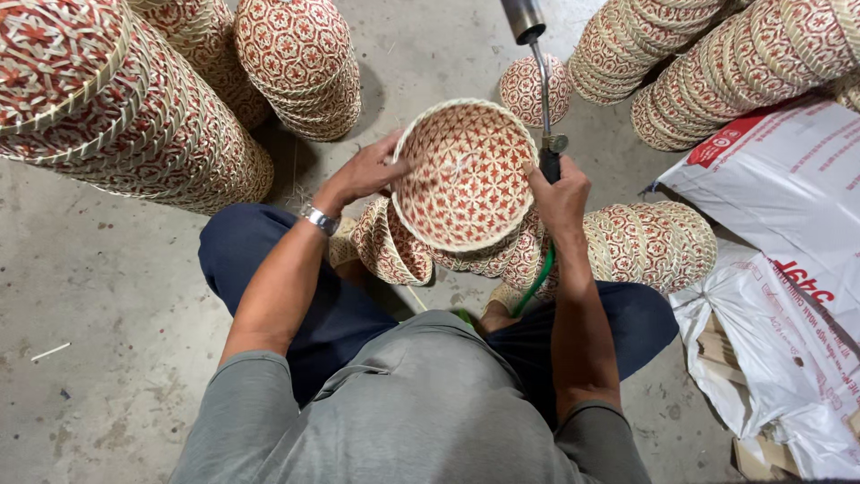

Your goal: The person sits on the floor and uses a handheld blowtorch to apply heat to the interior and exterior surfaces of woven baskets. They rotate the baskets to ensure even coverage and place treated items back into stacks.

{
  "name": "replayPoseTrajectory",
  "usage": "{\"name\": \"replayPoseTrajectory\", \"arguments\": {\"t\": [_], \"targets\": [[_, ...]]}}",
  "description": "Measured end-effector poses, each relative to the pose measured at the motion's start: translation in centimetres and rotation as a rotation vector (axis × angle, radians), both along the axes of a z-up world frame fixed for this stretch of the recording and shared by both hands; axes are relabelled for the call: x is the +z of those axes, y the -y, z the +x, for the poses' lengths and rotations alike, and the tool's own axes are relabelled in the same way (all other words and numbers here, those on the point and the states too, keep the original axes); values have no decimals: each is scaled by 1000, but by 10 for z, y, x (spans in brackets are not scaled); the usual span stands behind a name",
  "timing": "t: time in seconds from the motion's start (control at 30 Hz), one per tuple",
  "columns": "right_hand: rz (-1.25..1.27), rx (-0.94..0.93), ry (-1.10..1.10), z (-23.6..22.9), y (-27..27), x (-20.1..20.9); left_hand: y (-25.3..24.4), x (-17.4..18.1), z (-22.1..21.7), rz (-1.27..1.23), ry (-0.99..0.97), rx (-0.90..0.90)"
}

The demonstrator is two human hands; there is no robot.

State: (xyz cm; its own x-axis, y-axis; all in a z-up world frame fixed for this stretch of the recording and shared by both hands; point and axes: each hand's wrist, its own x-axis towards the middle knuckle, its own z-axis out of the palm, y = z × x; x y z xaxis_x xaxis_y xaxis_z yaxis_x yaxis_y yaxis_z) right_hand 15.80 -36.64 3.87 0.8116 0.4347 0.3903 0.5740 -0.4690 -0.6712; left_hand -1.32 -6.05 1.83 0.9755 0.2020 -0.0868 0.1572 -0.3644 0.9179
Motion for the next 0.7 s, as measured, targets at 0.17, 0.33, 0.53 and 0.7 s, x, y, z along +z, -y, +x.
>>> {"name": "replayPoseTrajectory", "arguments": {"t": [0.17, 0.33, 0.53, 0.7], "targets": [[-9, 36, -37, -10, 5, 16, 11, 10, -9, -460, -116, -38], [1, 46, -78, -27, 21, 40, 3, -31, 2, -877, 2, 232], [-350, 217, -94, -52, 4, 34, -4, -76, 23, -874, 189, 402], [-303, 181, -113, -61, -17, 24, 3, -68, 19, -935, 152, 456]]}}
